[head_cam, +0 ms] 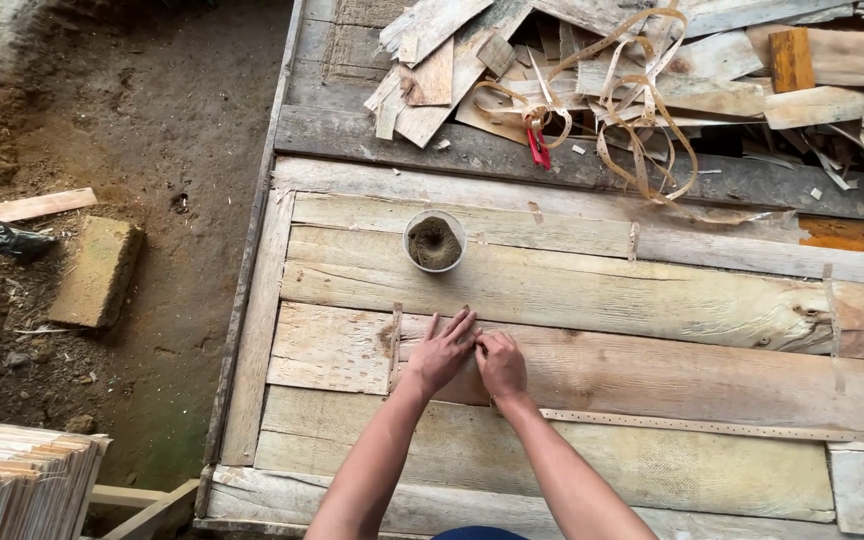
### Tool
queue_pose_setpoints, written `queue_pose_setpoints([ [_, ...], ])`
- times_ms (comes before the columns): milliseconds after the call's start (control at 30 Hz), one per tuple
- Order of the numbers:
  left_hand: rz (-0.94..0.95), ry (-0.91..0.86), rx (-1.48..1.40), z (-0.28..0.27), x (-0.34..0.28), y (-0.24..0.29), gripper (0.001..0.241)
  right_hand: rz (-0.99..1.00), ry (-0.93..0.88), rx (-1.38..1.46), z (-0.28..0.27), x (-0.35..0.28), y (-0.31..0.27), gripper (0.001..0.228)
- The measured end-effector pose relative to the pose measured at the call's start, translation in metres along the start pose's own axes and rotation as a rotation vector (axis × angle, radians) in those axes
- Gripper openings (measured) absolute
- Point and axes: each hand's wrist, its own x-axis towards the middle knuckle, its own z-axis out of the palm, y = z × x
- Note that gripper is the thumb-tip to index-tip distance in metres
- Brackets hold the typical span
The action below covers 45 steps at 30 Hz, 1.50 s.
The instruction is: Applying glue to the edges of thin wood strips and joining them together to form a larger panel.
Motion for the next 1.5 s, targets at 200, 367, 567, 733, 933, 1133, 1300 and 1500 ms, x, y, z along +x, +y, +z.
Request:
queue_pose_setpoints([
  [200,-0.010,-0.021,-0.030,-0.002,-0.003,0.001,0.061,-0.144,-0.040,0.092,-0.006,0.003,0.012,0.010],
  [367,0.006,-0.026,-0.082,-0.008,-0.009,0.002,0.060,-0.155,-0.086,0.260,-0.033,-0.006,0.003,0.011],
  [567,0.034,-0.026,-0.069,-0.019,-0.014,0.004,0.061,0.405,-0.060,0.645,-0.073,-0.027,0.008,0.015],
  [733,0.013,-0.108,0.000,-0.022,-0.012,0.014,0.071,0.381,-0.073,0.934,-0.108,-0.048,0.019,0.048],
  [933,-0.172,0.199,-0.164,-0.038,-0.027,0.052,0.083,0.354,-0.049,0.989,-0.145,-0.070,0.018,0.047],
  [1133,-0.260,0.478,-1.341,-0.019,-0.017,0.133,0.028,0.286,-0.119,0.944,-0.150,-0.087,0.029,0.043],
  [1300,-0.277,0.576,-1.363,-0.029,-0.037,0.168,0.030,0.215,-0.177,0.910,-0.163,-0.106,0.028,0.038],
  [1500,-0.258,0.769,-1.190,-0.055,-0.077,0.208,0.037,0.192,-0.243,0.944,-0.165,-0.129,0.040,0.036],
])
